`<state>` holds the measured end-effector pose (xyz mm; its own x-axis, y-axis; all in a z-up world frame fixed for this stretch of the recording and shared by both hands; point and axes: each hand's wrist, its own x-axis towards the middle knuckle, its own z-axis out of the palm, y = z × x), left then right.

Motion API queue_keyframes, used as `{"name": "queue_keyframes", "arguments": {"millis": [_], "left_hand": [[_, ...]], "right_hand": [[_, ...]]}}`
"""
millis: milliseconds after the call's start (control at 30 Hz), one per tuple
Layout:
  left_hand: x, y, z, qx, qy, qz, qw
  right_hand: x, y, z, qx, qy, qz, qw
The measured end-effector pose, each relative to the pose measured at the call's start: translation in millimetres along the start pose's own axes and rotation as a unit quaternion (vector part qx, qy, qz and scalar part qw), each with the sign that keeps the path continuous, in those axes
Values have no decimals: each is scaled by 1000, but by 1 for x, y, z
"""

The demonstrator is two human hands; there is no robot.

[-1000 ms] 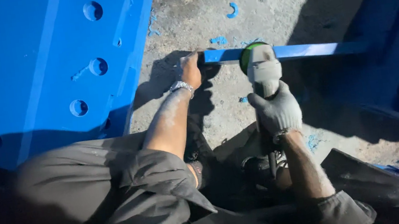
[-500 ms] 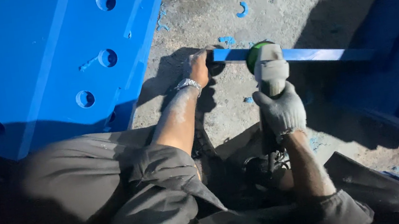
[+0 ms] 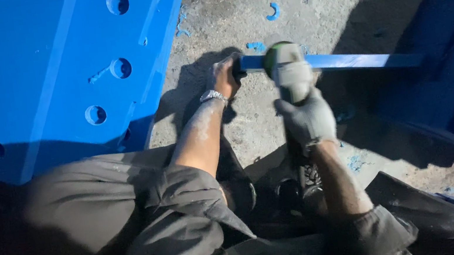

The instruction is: Grinding the edges of blue plastic parts using an angle grinder.

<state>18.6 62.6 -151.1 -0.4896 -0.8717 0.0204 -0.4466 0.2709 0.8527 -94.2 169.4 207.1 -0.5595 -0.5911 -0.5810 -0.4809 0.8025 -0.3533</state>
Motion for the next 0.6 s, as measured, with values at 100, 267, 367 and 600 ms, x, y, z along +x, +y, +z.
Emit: {"name": "queue_keyframes", "arguments": {"millis": [100,267,367,600], "left_hand": [[-3,-52,43,-23,136,102,985],[1,1,1,16,25,28,999],[5,43,-30,-240,-11,-68,968],[5,7,-12,-34,35,83,995]], "right_hand": [[6,22,-8,58,74,9,995],[0,27,2,136,52,-47,988],[-15,-14,9,27,28,3,999],[-13,4,0,9,2,-23,1000]]}}
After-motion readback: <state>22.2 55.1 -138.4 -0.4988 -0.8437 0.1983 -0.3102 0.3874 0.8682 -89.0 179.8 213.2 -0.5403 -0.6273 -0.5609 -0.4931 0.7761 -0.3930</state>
